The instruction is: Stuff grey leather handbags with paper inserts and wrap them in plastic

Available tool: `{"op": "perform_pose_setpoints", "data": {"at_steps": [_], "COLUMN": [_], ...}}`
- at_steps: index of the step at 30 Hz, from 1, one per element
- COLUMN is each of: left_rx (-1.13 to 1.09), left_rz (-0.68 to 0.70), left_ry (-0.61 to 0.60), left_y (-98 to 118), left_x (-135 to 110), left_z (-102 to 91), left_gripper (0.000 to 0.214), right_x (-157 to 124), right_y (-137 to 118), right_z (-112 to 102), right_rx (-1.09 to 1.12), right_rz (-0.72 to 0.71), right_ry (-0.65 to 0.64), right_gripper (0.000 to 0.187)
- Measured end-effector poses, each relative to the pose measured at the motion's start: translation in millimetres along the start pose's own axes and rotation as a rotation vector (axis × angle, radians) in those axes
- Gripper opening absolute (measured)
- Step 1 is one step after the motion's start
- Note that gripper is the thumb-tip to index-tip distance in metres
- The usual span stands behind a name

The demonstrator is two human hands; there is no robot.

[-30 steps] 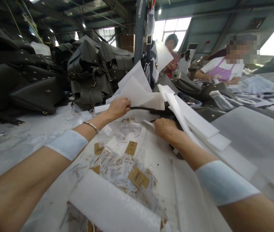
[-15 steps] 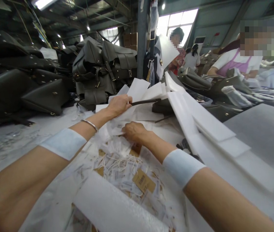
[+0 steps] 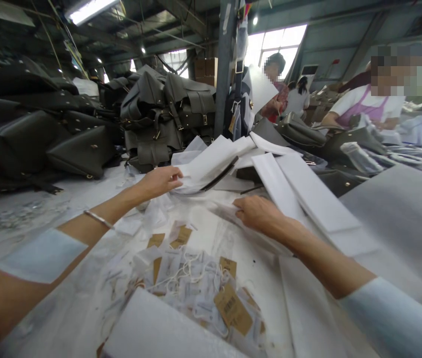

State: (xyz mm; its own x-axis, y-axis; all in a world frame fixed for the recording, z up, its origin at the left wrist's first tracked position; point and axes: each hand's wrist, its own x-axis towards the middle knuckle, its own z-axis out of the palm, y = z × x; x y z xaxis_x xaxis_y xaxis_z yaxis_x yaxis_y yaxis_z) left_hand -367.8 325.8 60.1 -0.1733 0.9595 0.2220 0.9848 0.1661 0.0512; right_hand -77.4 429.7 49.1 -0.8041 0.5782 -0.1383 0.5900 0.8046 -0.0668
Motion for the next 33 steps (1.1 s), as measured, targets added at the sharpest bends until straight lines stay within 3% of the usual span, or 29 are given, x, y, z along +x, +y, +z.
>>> {"op": "perform_pose_setpoints", "data": {"at_steps": [3, 6, 10, 13, 16, 21, 27, 33], "left_rx": [0.035, 0.045, -0.002, -0.066, -0.049, -0.027, -0.050, -0.049], "left_rz": [-0.110, -0.231, -0.184, -0.090, -0.022, 0.036, 0.100, 0.052], "left_ry": [-0.051, -0.127, -0.149, -0.147, -0.101, -0.038, -0.026, -0.025], "left_y": [-23, -27, -3, 15, 17, -7, -37, -77], "left_x": [-44, -85, -116, -117, -109, -101, -112, -138], "left_z": [1.1, 9.3, 29.1, 45.0, 56.7, 62.7, 55.5, 39.5], "left_gripper": [0.028, 0.050, 0.077, 0.074, 0.055, 0.042, 0.040, 0.030], "right_x": [12, 13, 2, -7, -17, -40, -54, -52], "right_y": [-21, -60, -105, -123, -130, -128, -117, -114], "right_z": [18, 31, 35, 36, 38, 50, 78, 88], "right_rx": [-0.123, -0.154, -0.121, -0.099, -0.083, 0.052, 0.352, 0.412], "right_rz": [0.037, -0.128, -0.362, -0.470, -0.534, -0.552, -0.529, -0.534], "right_ry": [0.009, 0.058, 0.097, 0.073, 0.043, 0.063, 0.198, 0.251], "right_gripper": [0.028, 0.032, 0.025, 0.019, 0.016, 0.016, 0.036, 0.041]}}
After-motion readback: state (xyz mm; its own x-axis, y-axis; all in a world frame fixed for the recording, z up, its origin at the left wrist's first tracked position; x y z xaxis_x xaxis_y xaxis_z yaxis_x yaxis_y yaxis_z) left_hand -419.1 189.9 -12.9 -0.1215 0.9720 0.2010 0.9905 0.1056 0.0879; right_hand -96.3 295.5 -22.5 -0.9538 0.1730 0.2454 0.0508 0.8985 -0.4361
